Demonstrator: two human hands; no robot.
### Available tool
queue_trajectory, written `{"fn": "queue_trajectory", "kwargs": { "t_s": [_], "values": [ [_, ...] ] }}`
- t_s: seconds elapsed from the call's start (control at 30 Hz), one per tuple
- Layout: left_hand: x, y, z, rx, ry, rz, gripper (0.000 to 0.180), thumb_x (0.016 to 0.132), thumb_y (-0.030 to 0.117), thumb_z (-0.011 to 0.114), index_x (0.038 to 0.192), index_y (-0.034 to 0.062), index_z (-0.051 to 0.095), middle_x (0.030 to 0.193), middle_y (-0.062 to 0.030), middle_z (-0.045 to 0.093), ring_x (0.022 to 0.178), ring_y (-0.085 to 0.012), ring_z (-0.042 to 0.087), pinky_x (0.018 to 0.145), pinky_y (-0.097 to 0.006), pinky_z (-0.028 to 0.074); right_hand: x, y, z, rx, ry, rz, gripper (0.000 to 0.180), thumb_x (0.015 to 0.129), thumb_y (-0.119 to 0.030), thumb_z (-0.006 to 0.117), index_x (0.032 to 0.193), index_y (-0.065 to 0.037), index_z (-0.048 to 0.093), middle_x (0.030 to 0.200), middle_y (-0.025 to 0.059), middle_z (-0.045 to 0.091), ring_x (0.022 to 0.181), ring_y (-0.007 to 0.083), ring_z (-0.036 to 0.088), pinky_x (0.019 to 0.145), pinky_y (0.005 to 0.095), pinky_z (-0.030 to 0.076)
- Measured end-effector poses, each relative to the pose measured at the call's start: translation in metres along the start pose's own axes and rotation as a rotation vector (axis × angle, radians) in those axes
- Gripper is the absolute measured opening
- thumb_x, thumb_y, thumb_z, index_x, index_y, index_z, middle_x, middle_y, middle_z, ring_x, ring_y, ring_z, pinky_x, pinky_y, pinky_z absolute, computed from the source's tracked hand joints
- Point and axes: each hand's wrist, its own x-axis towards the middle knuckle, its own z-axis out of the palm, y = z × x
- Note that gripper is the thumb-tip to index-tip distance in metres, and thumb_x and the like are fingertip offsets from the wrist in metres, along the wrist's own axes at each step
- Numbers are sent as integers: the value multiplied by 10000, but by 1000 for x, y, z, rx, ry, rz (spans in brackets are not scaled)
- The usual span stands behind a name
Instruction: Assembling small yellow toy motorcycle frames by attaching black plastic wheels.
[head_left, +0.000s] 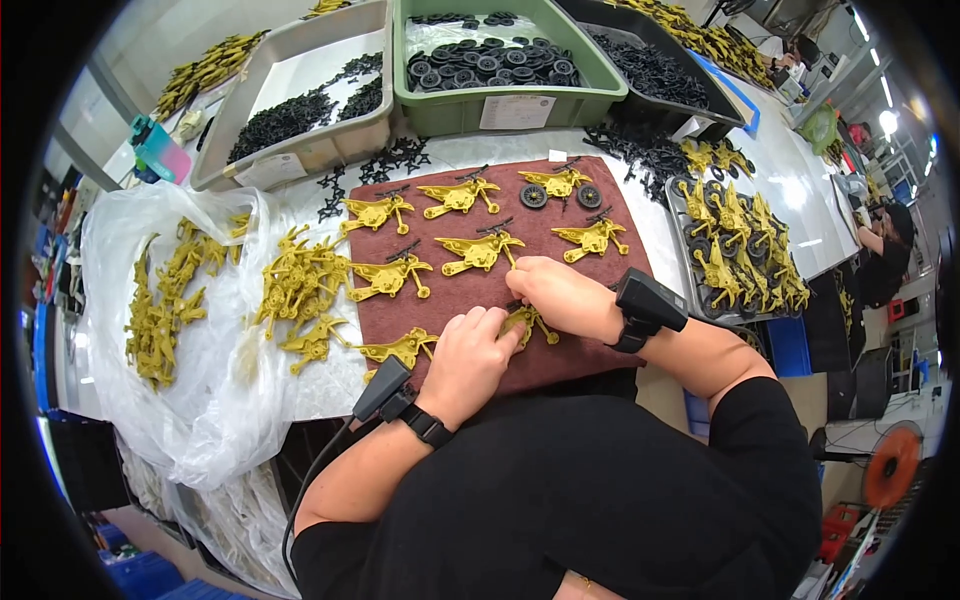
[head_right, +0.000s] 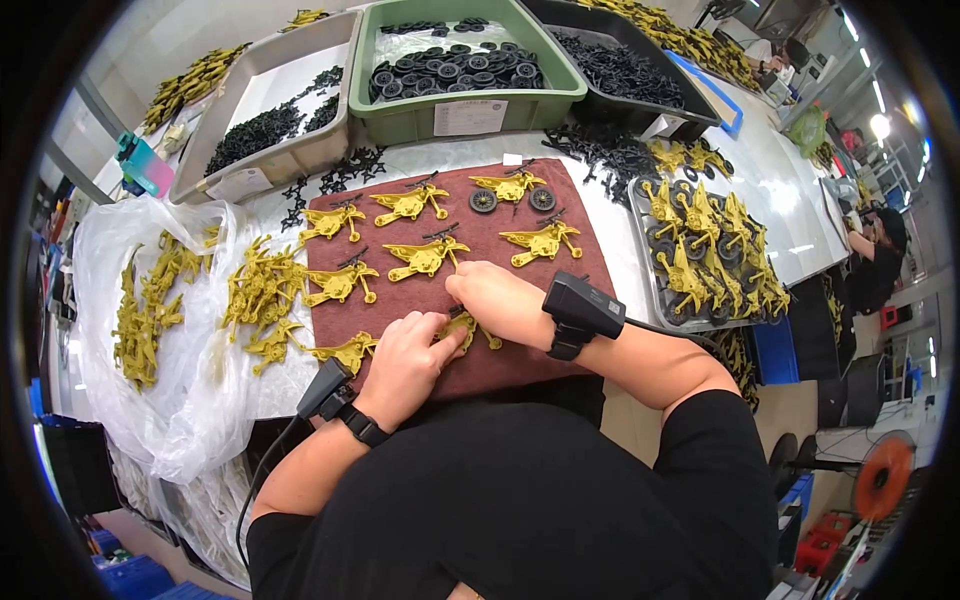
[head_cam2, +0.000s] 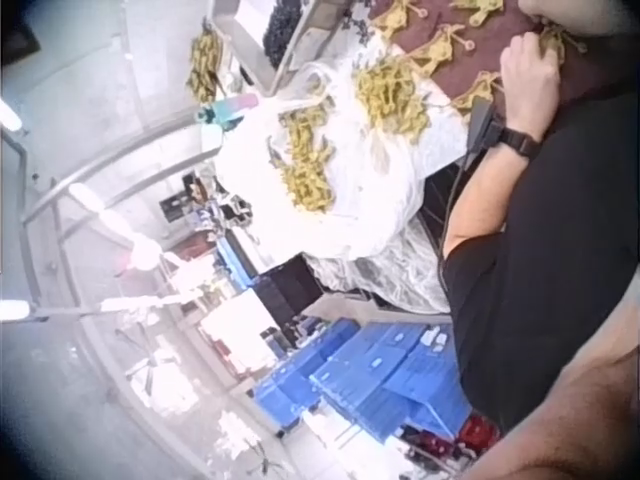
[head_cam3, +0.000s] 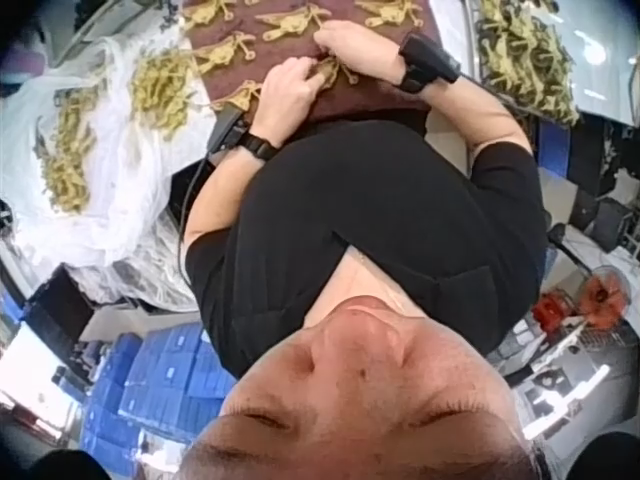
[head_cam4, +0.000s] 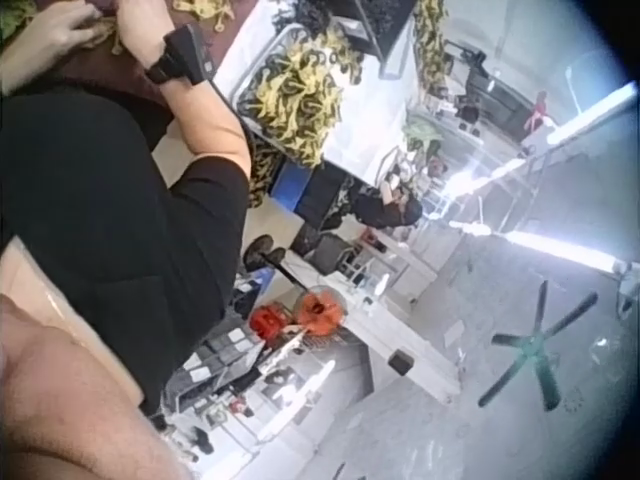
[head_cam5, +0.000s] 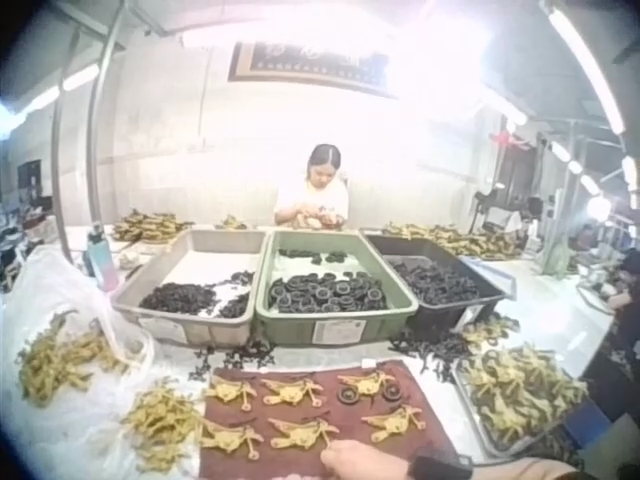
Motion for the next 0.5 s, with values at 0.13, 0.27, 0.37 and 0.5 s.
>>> {"fn": "queue_trajectory", "kwargs": {
  "t_s": [0.13,0.27,0.37,0.5],
  "values": [
    [0,1,1,-16,47,0,224,755,172,669,958,77,659,966,-75,574,850,-230,552,693,-349,444,-3,-4,5,-86,128,-84,40,733,1,557,765,18,538,819,162,549,788,331,565,699,387,466],
    [-1,0,-4,-39,35,11,278,730,178,699,984,73,655,1006,-99,558,868,-255,553,711,-364,448,-8,3,-3,46,23,24,81,768,-20,596,843,8,583,857,148,562,827,322,572,721,381,471],
    [1,0,-13,-79,68,67,494,702,213,756,1148,86,586,1087,-133,518,883,-242,562,716,-361,449,-13,4,-7,81,144,60,128,796,-38,616,921,-11,614,883,132,575,846,312,577,732,367,475],
    [-3,1,-26,-1079,96,-376,950,718,334,794,1417,130,185,1205,-111,429,753,-142,458,665,-277,407,-10,-31,-23,202,398,-3,169,826,-49,613,993,-30,632,922,117,586,837,292,582,740,345,482]
  ]
}}
